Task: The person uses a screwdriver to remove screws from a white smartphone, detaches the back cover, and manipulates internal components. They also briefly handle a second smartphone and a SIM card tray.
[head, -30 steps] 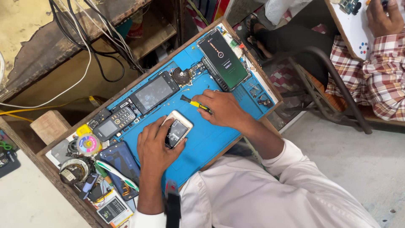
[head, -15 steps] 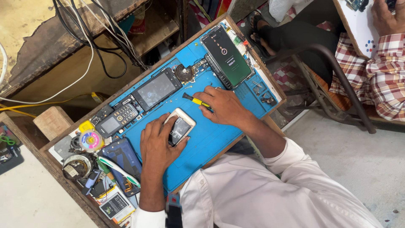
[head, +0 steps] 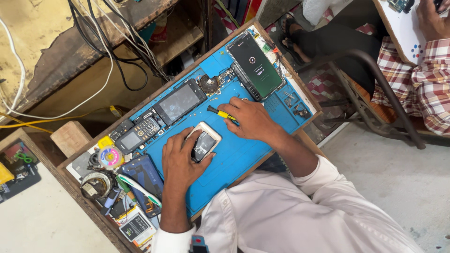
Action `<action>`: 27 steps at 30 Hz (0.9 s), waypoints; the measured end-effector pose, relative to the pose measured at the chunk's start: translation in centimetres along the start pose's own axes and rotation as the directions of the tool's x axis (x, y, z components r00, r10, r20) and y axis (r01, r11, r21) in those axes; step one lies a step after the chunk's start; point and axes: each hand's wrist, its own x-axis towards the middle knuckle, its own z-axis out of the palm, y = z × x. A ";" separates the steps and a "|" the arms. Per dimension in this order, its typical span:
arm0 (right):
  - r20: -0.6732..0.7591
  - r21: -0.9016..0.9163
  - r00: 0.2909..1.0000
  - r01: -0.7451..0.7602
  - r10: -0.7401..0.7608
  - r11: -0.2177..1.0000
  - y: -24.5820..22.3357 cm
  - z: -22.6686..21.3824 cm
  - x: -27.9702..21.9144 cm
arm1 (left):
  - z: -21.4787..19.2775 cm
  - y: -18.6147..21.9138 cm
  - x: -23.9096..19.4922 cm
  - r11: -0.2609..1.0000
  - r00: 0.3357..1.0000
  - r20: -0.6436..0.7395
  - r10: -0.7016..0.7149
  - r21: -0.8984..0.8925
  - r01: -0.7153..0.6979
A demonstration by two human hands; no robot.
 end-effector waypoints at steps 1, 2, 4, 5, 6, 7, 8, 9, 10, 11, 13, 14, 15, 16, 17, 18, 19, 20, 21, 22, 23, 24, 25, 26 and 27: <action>-0.003 0.002 1.000 0.008 -0.008 1.000 0.0 0.0 0.1 | 0.0 0.0 0.0 1.000 1.000 0.003 -0.001 -0.001 0.001; 0.000 0.001 1.000 0.000 0.000 1.000 -0.1 0.1 0.2 | 0.0 0.0 0.0 1.000 1.000 0.006 -0.003 -0.002 0.003; 0.011 0.000 1.000 -0.013 0.013 1.000 0.0 0.2 0.3 | 0.0 -0.1 0.0 1.000 1.000 0.008 -0.003 -0.002 0.003; 0.017 -0.004 1.000 -0.021 0.021 1.000 0.0 0.2 0.3 | 0.0 -0.1 -0.1 1.000 1.000 0.009 -0.004 -0.003 0.004; 0.024 -0.009 0.999 -0.028 0.029 1.000 0.0 0.3 0.3 | 0.1 -0.2 -0.1 1.000 1.000 0.009 -0.003 -0.004 0.003; 0.029 -0.012 0.999 -0.035 0.035 0.999 0.0 0.3 0.3 | 0.1 -0.3 -0.1 1.000 1.000 0.008 -0.002 -0.004 0.002; 0.029 -0.010 0.999 -0.035 0.035 0.999 0.0 0.4 0.2 | 0.1 -0.2 -0.2 1.000 1.000 0.007 -0.001 -0.004 0.001; 0.025 -0.009 0.999 -0.035 0.035 0.999 0.0 0.3 0.2 | 0.1 -0.3 -0.1 1.000 1.000 0.008 -0.002 -0.003 0.002; 0.021 -0.008 0.999 -0.034 0.034 0.999 0.0 0.3 0.3 | 0.1 -0.2 -0.1 1.000 1.000 0.009 -0.003 -0.002 0.003; 0.017 -0.007 0.999 -0.029 0.029 1.000 0.0 0.3 0.3 | 0.1 -0.2 0.0 1.000 1.000 0.011 -0.003 -0.002 0.003; 0.011 -0.004 1.000 -0.020 0.020 1.000 -0.1 0.2 0.2 | 0.0 -0.1 0.0 1.000 1.000 0.017 -0.003 0.000 0.004; 0.006 -0.005 1.000 -0.020 0.021 1.000 -0.1 0.2 0.2 | 0.0 -0.1 0.0 1.000 1.000 0.020 -0.005 0.001 0.005; 0.004 -0.005 1.000 -0.021 0.021 1.000 -0.1 0.2 0.2 | 0.0 -0.1 0.0 1.000 1.000 0.019 -0.005 -0.003 0.005; 0.002 -0.006 1.000 -0.022 0.022 1.000 -0.1 0.2 0.1 | 0.0 -0.1 -0.1 1.000 1.000 0.018 -0.006 -0.006 0.006; 0.001 -0.001 1.000 -0.019 0.019 1.000 -0.1 0.2 0.2 | 0.0 -0.2 -0.1 1.000 1.000 0.016 -0.005 -0.009 0.005; -0.001 0.003 1.000 -0.017 0.017 1.000 0.0 0.2 0.2 | 0.0 -0.1 -0.1 1.000 1.000 0.015 -0.009 -0.008 0.009; -0.002 0.010 1.000 -0.014 0.014 1.000 -0.1 0.2 0.1 | 0.0 -0.1 -0.1 1.000 1.000 0.015 -0.013 -0.006 0.013; -0.001 0.011 1.000 -0.013 0.013 1.000 0.0 0.2 0.2 | 0.0 -0.1 -0.1 1.000 1.000 0.014 -0.017 -0.004 0.017; -0.002 0.012 1.000 -0.012 0.012 1.000 0.0 0.2 0.1 | 0.0 -0.1 -0.1 1.000 1.000 0.014 -0.016 -0.005 0.016; -0.004 0.013 1.000 -0.012 0.012 1.000 0.0 0.1 0.1 | 0.0 -0.1 -0.1 1.000 1.000 0.014 -0.015 -0.005 0.016; -0.005 0.014 1.000 -0.014 0.015 1.000 0.0 0.1 0.1 | 0.0 -0.1 -0.1 1.000 1.000 0.013 -0.014 -0.005 0.014; -0.007 0.016 1.000 -0.017 0.017 1.000 0.0 0.1 0.1 | 0.0 0.0 -0.1 1.000 1.000 0.011 -0.008 -0.003 0.008; -0.010 0.015 1.000 -0.018 0.018 1.000 -0.1 0.1 0.2 | -0.1 0.0 -0.1 1.000 1.000 0.006 -0.001 -0.001 0.001; -0.020 0.016 1.000 -0.011 0.012 1.000 -0.2 0.1 0.2 | -0.2 0.0 0.0 1.000 1.000 0.001 0.007 0.001 -0.007; -0.028 0.017 1.000 -0.005 0.005 1.000 -0.2 0.1 0.1 | -0.2 0.1 0.0 1.000 1.000 0.006 0.003 -0.002 -0.003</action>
